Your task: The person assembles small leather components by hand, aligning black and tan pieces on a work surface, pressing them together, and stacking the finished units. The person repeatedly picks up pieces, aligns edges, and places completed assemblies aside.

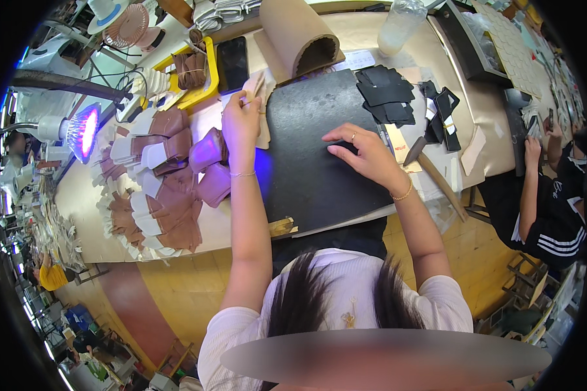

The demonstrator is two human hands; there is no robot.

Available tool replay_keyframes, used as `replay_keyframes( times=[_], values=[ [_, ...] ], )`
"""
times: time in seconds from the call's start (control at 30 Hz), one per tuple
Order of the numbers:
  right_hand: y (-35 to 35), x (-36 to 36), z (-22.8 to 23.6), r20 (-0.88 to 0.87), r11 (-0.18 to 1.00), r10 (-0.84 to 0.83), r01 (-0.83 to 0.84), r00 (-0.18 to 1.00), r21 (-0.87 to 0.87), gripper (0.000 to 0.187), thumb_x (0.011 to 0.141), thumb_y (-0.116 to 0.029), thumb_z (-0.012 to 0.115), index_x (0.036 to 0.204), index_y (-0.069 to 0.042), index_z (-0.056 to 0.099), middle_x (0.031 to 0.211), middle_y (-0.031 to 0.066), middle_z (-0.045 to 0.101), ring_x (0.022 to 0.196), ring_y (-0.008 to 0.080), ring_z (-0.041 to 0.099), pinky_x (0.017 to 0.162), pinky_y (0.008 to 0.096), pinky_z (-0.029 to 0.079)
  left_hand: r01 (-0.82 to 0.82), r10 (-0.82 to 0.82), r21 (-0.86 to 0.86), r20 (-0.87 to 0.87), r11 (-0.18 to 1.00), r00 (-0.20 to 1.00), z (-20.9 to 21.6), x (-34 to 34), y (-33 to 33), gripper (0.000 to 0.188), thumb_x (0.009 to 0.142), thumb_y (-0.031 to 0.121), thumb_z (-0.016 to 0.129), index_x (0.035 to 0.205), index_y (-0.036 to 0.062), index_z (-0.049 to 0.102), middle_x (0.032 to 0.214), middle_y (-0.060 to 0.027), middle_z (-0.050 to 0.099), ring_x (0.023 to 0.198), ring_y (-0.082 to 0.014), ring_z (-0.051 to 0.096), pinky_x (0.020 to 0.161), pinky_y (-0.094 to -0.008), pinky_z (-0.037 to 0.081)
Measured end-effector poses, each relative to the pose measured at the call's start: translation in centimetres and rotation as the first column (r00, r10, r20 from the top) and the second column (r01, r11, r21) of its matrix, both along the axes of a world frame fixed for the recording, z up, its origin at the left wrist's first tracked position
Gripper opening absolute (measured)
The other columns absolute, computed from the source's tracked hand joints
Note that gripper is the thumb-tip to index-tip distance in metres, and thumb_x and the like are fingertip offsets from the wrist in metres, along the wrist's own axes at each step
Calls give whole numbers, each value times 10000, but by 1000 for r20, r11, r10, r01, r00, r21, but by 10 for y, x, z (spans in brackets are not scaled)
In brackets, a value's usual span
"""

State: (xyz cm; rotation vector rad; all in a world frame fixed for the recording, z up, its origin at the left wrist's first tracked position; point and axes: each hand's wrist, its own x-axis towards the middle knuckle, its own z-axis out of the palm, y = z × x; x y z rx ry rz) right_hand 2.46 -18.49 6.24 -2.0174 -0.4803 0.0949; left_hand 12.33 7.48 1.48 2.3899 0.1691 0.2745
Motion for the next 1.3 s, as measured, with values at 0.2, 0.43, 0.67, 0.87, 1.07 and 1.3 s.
replay_keyframes(
  times=[0.2,0.43,0.67,0.87,1.07,1.3],
  values=[
    [27,1,-9,50,997,-32,28,998,73,181,888,-109,663,1052,-36,674,1039,111,667,971,285,646,840,346,509,-26,6,-677,-32,736,999,9,-22,12,461,944,269,664,1313,24,534,996,-100,673,796,-125,637,642,-262,524],
    [89,35,-37,496,976,70,43,866,-213,265,872,-103,639,1133,-58,660,1223,73,626,1192,263,558,979,402,448,-136,-79,-870,-196,474,977,5,-22,7,346,974,210,616,1257,27,539,979,-60,637,826,-105,609,683,-246,531],
    [109,51,-63,532,921,95,129,841,-368,381,840,-170,630,1204,-59,622,1295,72,590,1263,237,502,995,436,419,13,128,-805,111,593,986,34,-26,13,292,986,159,593,1236,14,551,930,-72,647,801,-121,621,665,-265,528],
    [114,50,-69,512,828,157,170,845,-534,322,838,-214,607,1130,-86,647,1151,67,633,1178,228,540,945,413,418,55,72,-807,120,588,990,61,-43,28,282,1002,257,582,1178,36,593,876,-57,643,619,-50,511,521,-190,417],
    [117,43,-67,545,895,38,215,837,-392,295,835,-223,642,1115,-131,656,1145,78,619,1225,239,510,995,451,391,97,-94,-106,36,990,995,24,-16,7,754,812,484,768,1296,-40,522,1126,-240,617,1069,-351,581,936,-419,447],
    [118,48,-72,424,908,30,152,905,-390,323,843,-228,634,1141,-104,658,1246,85,589,1268,238,480,1012,457,371,176,-176,-20,35,984,984,26,-44,5,932,755,409,829,1433,-27,361,1375,-297,486,1257,-390,501,1068,-440,380]
  ],
)
